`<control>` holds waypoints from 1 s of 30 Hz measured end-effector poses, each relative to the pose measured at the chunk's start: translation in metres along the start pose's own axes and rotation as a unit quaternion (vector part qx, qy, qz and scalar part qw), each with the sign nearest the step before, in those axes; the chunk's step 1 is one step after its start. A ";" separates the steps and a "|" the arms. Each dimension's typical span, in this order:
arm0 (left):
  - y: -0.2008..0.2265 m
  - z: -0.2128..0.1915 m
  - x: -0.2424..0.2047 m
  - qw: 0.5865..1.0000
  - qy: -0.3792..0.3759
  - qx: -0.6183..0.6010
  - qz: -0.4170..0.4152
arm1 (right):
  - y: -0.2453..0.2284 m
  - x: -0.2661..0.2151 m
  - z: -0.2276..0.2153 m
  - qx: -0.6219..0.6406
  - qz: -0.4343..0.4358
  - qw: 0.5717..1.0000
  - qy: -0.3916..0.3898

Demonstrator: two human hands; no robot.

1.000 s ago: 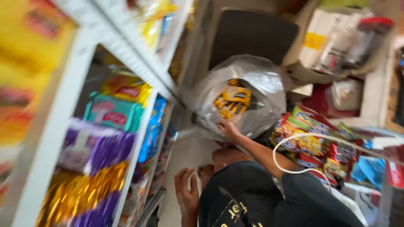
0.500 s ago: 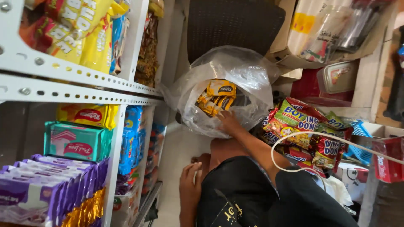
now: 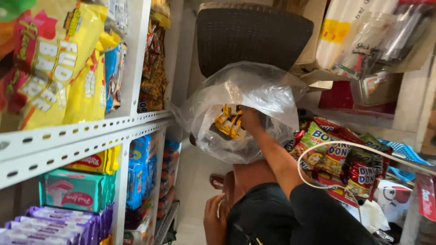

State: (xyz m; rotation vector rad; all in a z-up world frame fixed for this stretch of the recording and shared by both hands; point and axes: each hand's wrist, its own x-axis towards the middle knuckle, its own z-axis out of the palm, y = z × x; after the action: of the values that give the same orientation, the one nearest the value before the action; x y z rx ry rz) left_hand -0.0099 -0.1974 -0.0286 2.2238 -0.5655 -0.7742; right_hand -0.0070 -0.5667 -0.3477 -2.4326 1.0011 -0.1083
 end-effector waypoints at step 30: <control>0.041 -0.016 0.030 0.990 -0.069 -0.108 -0.060 | -0.038 -0.043 -0.073 0.131 -0.093 0.984 0.080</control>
State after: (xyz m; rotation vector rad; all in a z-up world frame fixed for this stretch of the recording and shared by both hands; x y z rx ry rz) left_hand 0.0158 -0.2345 0.0001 2.0287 -0.3956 -1.0089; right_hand -0.0327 -0.5456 -0.2610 -2.2941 0.7693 -0.4767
